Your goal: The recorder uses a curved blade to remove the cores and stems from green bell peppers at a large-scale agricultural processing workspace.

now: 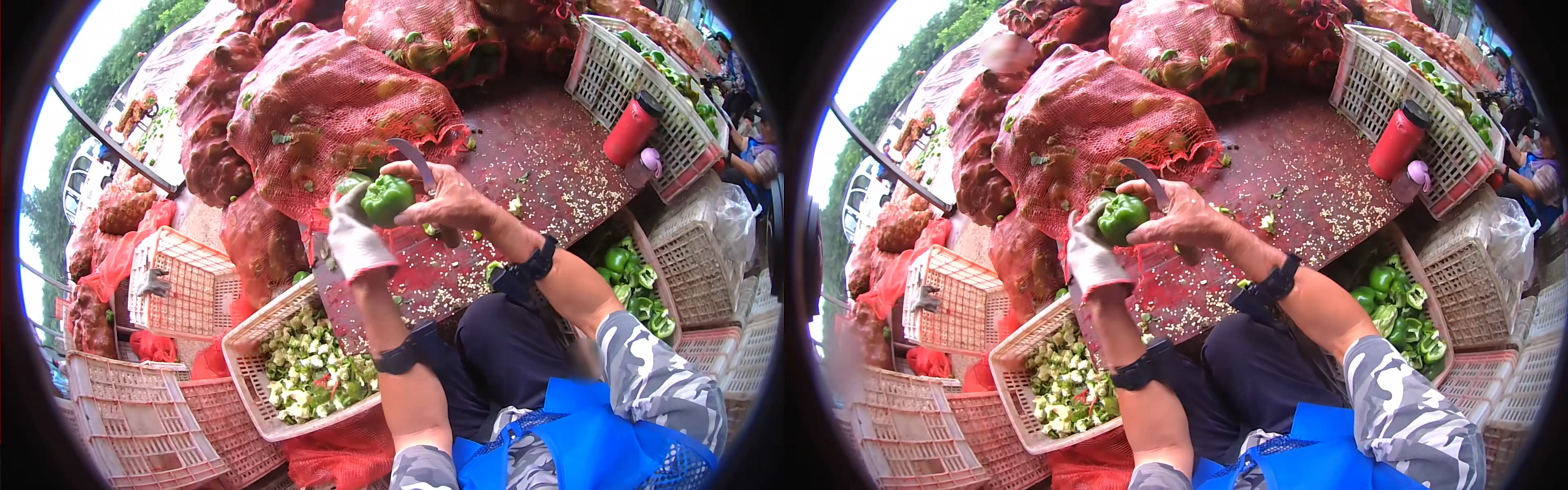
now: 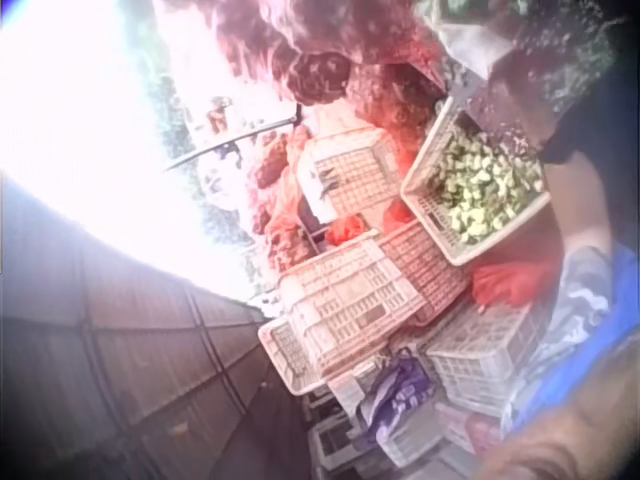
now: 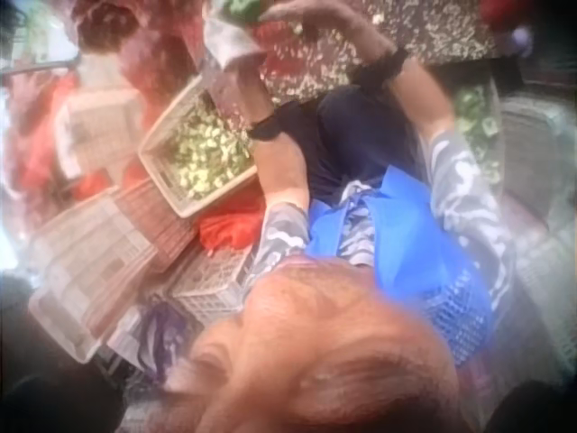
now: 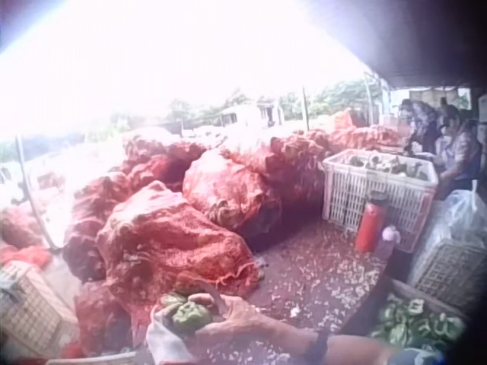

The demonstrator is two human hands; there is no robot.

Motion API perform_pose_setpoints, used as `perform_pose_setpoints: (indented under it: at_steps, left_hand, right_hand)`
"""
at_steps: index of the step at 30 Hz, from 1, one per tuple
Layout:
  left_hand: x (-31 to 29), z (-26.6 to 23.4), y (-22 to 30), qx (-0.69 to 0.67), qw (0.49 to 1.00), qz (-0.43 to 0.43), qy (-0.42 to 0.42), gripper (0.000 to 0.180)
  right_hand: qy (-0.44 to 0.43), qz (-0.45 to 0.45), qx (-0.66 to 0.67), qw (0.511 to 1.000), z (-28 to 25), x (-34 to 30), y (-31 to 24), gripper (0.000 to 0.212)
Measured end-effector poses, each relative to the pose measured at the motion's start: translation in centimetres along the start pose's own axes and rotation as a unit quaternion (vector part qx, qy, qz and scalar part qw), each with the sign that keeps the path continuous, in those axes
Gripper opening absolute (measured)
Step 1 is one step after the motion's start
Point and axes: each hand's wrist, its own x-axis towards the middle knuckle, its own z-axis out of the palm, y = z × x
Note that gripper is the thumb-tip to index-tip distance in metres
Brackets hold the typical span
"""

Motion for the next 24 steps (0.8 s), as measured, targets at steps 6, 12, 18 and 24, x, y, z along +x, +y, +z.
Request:
perform_pose_setpoints:
  at_steps: [6,12,18,24]
  left_hand:
    - [-1.3,2.0,3.1,-0.214,0.97,-0.114,0.017,0.025]
    - [-1.3,2.3,2.6,-0.141,0.985,-0.095,0.036,0.047]
    - [-0.6,1.7,1.9,-0.336,0.901,-0.271,0.031,0.043]
    - [0.9,-2.1,1.0,-0.288,0.917,-0.253,0.112,0.06]
  right_hand:
    - [0.07,-0.163,-0.267,0.947,2.0,-1.0,-0.9,0.064]
    - [0.046,-0.153,-0.366,0.917,1.6,-3.4,-1.9,0.07]
    - [0.067,-0.2,-0.337,0.918,2.5,-3.1,-1.7,0.063]
    - [0.084,-0.051,-0.255,0.962,3.5,-3.8,-1.5,0.041]
